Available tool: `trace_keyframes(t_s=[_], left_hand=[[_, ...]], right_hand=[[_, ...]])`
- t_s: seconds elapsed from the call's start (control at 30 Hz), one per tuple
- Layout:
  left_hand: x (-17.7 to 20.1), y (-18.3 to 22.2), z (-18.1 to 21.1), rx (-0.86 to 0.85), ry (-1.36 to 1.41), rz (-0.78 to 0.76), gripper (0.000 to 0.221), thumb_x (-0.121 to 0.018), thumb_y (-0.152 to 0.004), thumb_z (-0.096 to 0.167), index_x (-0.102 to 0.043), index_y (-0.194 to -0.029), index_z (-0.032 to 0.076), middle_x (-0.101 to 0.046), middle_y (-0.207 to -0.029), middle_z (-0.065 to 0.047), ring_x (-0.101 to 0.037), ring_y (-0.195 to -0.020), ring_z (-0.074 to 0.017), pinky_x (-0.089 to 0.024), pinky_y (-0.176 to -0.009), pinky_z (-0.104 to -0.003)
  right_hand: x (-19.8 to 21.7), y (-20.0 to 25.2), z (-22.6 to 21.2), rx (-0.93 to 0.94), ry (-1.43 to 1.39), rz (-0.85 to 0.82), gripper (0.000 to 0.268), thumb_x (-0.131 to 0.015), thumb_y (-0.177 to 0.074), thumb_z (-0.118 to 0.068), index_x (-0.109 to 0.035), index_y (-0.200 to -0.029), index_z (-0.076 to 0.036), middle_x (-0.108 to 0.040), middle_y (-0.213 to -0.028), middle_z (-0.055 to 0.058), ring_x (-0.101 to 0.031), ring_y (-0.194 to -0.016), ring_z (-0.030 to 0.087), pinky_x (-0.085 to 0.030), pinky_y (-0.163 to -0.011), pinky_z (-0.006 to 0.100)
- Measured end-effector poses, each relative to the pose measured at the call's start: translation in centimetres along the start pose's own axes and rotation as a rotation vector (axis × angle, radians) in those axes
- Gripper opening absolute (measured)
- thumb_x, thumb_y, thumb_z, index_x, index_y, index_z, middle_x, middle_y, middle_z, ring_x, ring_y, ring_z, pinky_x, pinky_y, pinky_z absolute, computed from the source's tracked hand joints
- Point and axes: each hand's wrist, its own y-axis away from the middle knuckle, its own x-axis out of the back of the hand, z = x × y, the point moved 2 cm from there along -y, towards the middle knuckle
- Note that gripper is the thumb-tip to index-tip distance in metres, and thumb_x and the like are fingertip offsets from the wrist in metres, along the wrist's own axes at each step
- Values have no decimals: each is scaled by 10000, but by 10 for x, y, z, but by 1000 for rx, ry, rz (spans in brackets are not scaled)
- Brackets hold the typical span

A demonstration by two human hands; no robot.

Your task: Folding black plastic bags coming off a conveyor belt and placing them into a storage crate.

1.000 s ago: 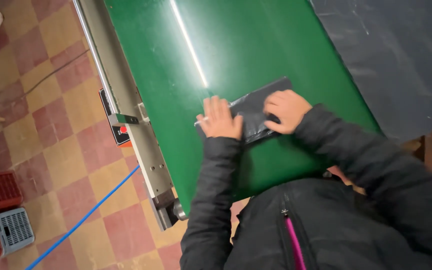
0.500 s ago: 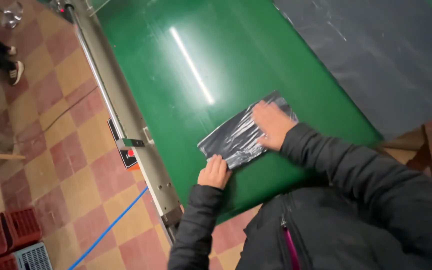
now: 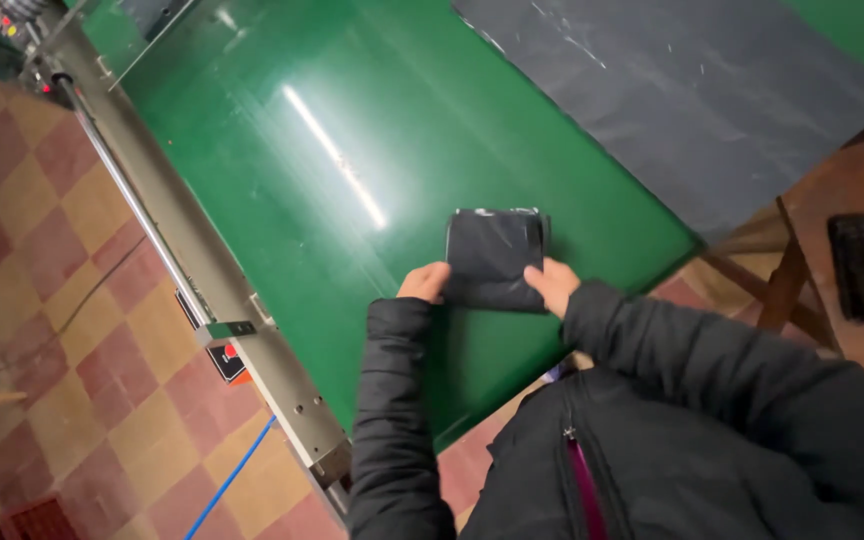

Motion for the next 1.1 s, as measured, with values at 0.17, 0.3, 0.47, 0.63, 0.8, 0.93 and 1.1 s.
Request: trace_keyframes(t_s=[0.17, 0.3, 0.47, 0.63, 0.8, 0.93, 1.1], left_hand=[[-55, 40, 47, -281, -963, 703, 447, -703, -949, 514, -646, -910, 73, -727, -855, -158, -671, -784, -369, -523, -711, -474], [-92, 69, 82, -297, -914, 867, 412, -728, -907, 498, -642, -927, 96, -723, -911, -141, -674, -823, -379, -527, -725, -488], [-224, 101, 196, -832, -1289, 770, 686, -858, -654, 450, -613, -1180, 84, -618, -1285, -110, -528, -1264, -396, -449, -947, -596], [-355, 6, 174, -934, -1425, 234, 936, -879, -571, 440, -554, -1376, 91, -469, -1516, -143, -358, -1468, -379, -355, -1060, -695], [-393, -59, 155, -926, -1467, 178, 867, -868, -602, 435, -564, -1336, 86, -450, -1533, -150, -333, -1486, -382, -368, -1064, -711], [-386, -82, 138, -1047, -1391, 301, 397, -775, -806, 277, -630, -1145, 131, -600, -1401, -76, -519, -1387, -337, -501, -998, -569], [-368, -48, 193, -833, -1048, 74, 180, -692, -949, 177, -664, -1107, 96, -698, -1154, -91, -682, -1139, -338, -561, -862, -395]], right_hand=[[13, -4, -47, -544, -711, -27, 284, -537, -1010, -191, -561, -1257, -53, -716, -1161, 118, -720, -998, 289, -587, -834, 473], [64, 41, -84, -367, -522, -231, 305, -582, -989, -174, -534, -1262, -48, -732, -1137, 129, -740, -980, 280, -589, -783, 432], [195, 128, -209, 489, 984, -99, 508, -825, -716, -361, -684, -1117, -83, -701, -1010, 140, -671, -986, 347, -558, -823, 460], [301, 105, -210, 551, 1526, 78, 952, -873, -495, -305, -554, -1342, -8, -538, -1366, 196, -505, -1313, 383, -414, -1086, 516], [360, 72, -189, 487, 1500, 54, 887, -877, -537, -248, -537, -1337, -72, -506, -1431, 144, -481, -1353, 329, -403, -1099, 485], [403, 65, -183, 512, 1361, -6, 727, -815, -567, -187, -621, -1265, -124, -591, -1360, 103, -550, -1291, 303, -457, -1019, 453], [472, 65, -186, 193, 1272, -18, 231, -716, -793, -207, -714, -1023, -221, -741, -1105, -27, -686, -1072, 239, -546, -891, 380]])
